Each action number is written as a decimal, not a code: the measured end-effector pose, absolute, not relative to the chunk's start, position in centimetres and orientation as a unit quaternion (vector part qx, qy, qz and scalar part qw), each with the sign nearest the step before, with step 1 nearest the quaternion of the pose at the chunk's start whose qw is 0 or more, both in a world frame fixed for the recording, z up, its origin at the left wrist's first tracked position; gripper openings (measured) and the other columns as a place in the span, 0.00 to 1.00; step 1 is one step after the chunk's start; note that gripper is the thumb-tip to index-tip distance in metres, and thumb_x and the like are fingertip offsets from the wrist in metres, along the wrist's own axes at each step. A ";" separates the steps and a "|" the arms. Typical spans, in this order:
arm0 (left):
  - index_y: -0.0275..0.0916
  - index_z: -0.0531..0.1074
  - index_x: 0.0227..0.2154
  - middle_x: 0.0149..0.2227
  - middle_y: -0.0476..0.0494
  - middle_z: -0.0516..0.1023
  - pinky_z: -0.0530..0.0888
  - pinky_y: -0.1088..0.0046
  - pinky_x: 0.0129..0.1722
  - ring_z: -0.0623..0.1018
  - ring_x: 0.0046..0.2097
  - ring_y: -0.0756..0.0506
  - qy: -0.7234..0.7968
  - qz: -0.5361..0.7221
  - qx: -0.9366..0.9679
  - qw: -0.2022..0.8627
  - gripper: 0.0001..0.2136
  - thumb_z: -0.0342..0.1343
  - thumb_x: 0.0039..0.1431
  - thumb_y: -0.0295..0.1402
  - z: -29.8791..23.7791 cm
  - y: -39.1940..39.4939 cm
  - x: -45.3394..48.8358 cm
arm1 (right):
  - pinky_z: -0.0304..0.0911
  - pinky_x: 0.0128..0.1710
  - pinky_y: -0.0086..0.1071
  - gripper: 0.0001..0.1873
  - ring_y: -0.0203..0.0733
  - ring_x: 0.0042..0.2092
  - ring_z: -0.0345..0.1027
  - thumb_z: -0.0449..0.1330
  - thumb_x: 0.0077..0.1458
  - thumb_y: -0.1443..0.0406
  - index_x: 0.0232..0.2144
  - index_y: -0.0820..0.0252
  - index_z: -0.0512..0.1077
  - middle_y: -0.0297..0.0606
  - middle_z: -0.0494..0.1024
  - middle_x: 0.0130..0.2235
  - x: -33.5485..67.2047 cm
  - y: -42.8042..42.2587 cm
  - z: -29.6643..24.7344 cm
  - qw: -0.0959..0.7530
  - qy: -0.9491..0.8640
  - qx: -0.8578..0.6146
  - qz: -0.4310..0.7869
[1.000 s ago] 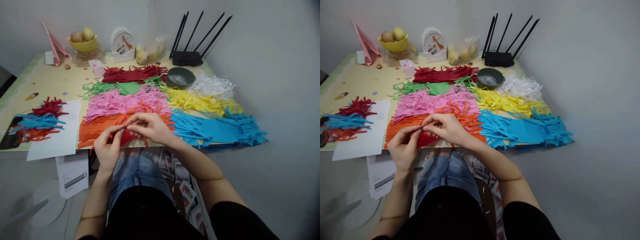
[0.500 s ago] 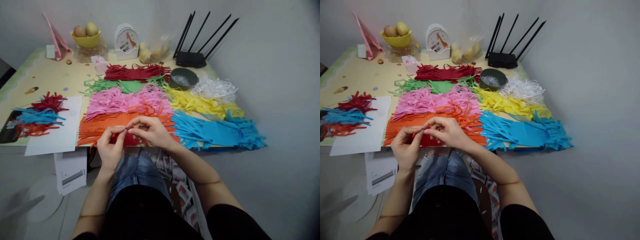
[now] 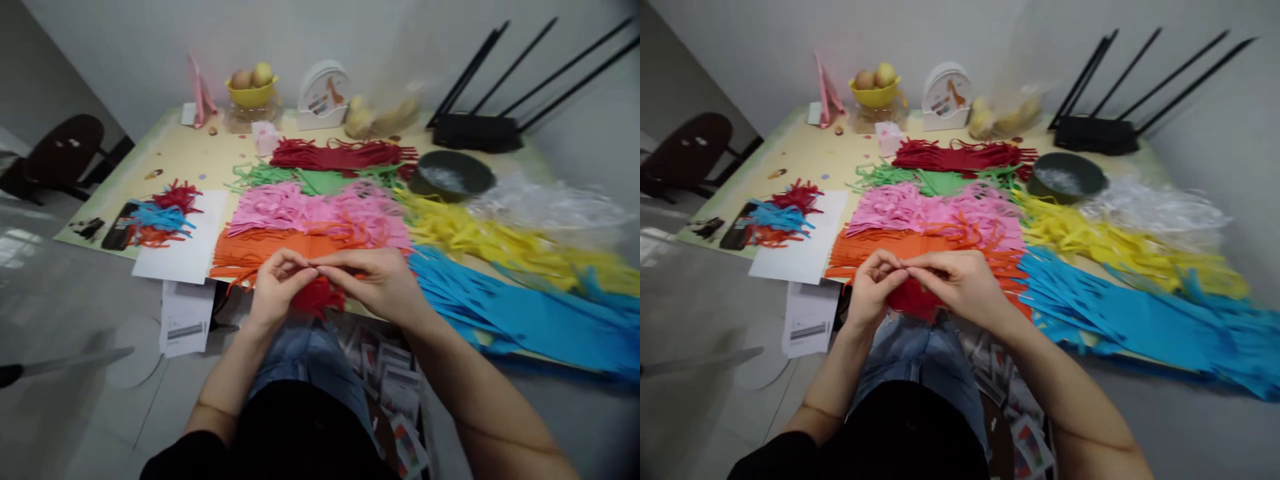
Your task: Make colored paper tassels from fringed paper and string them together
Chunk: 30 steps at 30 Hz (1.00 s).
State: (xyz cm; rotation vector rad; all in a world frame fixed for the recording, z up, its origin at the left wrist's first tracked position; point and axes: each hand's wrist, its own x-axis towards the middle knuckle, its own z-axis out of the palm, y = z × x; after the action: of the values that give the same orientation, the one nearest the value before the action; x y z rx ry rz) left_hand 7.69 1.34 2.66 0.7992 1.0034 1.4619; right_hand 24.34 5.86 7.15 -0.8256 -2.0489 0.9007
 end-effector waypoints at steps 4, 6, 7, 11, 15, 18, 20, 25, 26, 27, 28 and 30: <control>0.40 0.77 0.28 0.29 0.48 0.81 0.77 0.74 0.37 0.81 0.32 0.49 0.423 0.626 0.314 0.575 0.20 0.77 0.38 0.45 2.9 1.3 7.3 | 0.71 0.28 0.28 0.08 0.36 0.24 0.75 0.63 0.59 0.65 0.33 0.57 0.83 0.36 0.84 0.28 23.9 5.6 7.9 0.394 -0.792 -0.340 0.321; 0.40 0.78 0.27 0.28 0.47 0.82 0.78 0.72 0.36 0.82 0.31 0.47 0.426 0.629 0.310 0.571 0.20 0.77 0.37 0.47 3.1 1.1 7.2 | 0.70 0.25 0.28 0.06 0.35 0.22 0.73 0.63 0.59 0.64 0.33 0.57 0.82 0.35 0.82 0.25 23.4 5.4 8.1 0.415 -0.776 -0.357 0.315; 0.40 0.78 0.27 0.28 0.47 0.82 0.78 0.71 0.36 0.82 0.31 0.46 0.429 0.630 0.311 0.568 0.20 0.76 0.37 0.48 3.1 0.9 7.3 | 0.70 0.25 0.28 0.06 0.35 0.21 0.72 0.64 0.58 0.64 0.32 0.57 0.81 0.35 0.81 0.24 23.1 5.3 8.2 0.429 -0.763 -0.366 0.315; 0.39 0.79 0.29 0.29 0.44 0.83 0.79 0.70 0.36 0.83 0.32 0.45 0.439 0.611 0.354 0.555 0.19 0.74 0.42 0.48 2.9 0.6 6.4 | 0.67 0.22 0.26 0.06 0.34 0.20 0.70 0.63 0.58 0.64 0.31 0.59 0.79 0.34 0.78 0.21 22.0 5.2 7.7 0.467 -0.711 -0.375 0.369; 0.41 0.81 0.35 0.34 0.44 0.84 0.79 0.69 0.39 0.83 0.37 0.45 0.505 0.557 0.488 0.445 0.14 0.71 0.49 0.42 4.1 2.8 -0.9 | 0.66 0.21 0.25 0.17 0.33 0.20 0.67 0.63 0.60 0.60 0.49 0.60 0.77 0.32 0.78 0.23 22.9 5.7 6.5 0.444 -0.669 -0.368 0.469; 0.39 0.79 0.41 0.39 0.48 0.82 0.76 0.67 0.50 0.81 0.46 0.47 0.629 0.542 0.550 0.090 0.09 0.63 0.60 0.36 7.2 7.6 -10.1 | 0.65 0.21 0.25 0.19 0.31 0.20 0.66 0.63 0.60 0.58 0.51 0.60 0.76 0.33 0.79 0.26 24.5 5.9 5.2 0.437 -0.649 -0.387 0.487; 0.37 0.78 0.42 0.43 0.49 0.80 0.68 0.61 0.61 0.73 0.59 0.43 0.693 0.469 0.541 -0.075 0.07 0.60 0.62 0.30 9.0 11.3 -15.2 | 0.65 0.21 0.25 0.16 0.32 0.21 0.66 0.63 0.60 0.57 0.46 0.60 0.79 0.34 0.78 0.25 25.3 5.8 4.3 0.439 -0.647 -0.403 0.477; 0.38 0.74 0.27 0.33 0.46 0.79 0.61 0.51 0.66 0.74 0.57 0.41 0.719 0.365 0.587 -0.061 0.07 0.62 0.61 0.26 6.6 15.9 -19.1 | 0.68 0.22 0.27 0.13 0.34 0.22 0.69 0.62 0.61 0.57 0.41 0.59 0.80 0.35 0.79 0.25 26.6 5.3 2.9 0.454 -0.644 -0.420 0.450; 0.38 0.73 0.24 0.31 0.45 0.78 0.62 0.50 0.65 0.76 0.53 0.41 0.724 0.339 0.599 -0.046 0.09 0.63 0.59 0.27 5.3 15.9 -19.0 | 0.68 0.22 0.27 0.13 0.34 0.22 0.69 0.62 0.61 0.57 0.40 0.59 0.80 0.35 0.79 0.25 27.0 5.3 2.6 0.457 -0.643 -0.423 0.446; 0.37 0.73 0.24 0.30 0.45 0.78 0.65 0.49 0.63 0.78 0.48 0.41 0.727 0.316 0.609 -0.032 0.09 0.64 0.59 0.28 4.1 15.7 -18.8 | 0.68 0.22 0.27 0.12 0.34 0.22 0.69 0.62 0.61 0.57 0.40 0.59 0.80 0.35 0.79 0.25 27.6 5.3 2.4 0.460 -0.641 -0.428 0.441; 0.36 0.73 0.26 0.31 0.45 0.78 0.69 0.50 0.59 0.78 0.46 0.42 0.729 0.296 0.617 -0.020 0.09 0.64 0.60 0.31 3.1 15.4 -18.8 | 0.67 0.22 0.27 0.12 0.34 0.21 0.68 0.62 0.61 0.57 0.40 0.59 0.80 0.35 0.78 0.25 28.3 5.3 2.2 0.464 -0.637 -0.436 0.435; 0.34 0.75 0.33 0.37 0.44 0.79 0.74 0.55 0.53 0.79 0.44 0.44 0.728 0.271 0.630 -0.007 0.11 0.61 0.63 0.38 2.1 15.0 -18.7 | 0.67 0.22 0.28 0.12 0.34 0.21 0.68 0.62 0.61 0.58 0.40 0.59 0.80 0.35 0.78 0.25 29.9 5.7 1.7 0.465 -0.634 -0.457 0.415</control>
State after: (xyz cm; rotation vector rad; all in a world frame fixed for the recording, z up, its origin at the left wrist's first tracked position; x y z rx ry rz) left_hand -18.74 15.00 2.12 1.9887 2.2970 0.8537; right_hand 29.92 5.71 1.72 -1.1216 -1.5581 1.0199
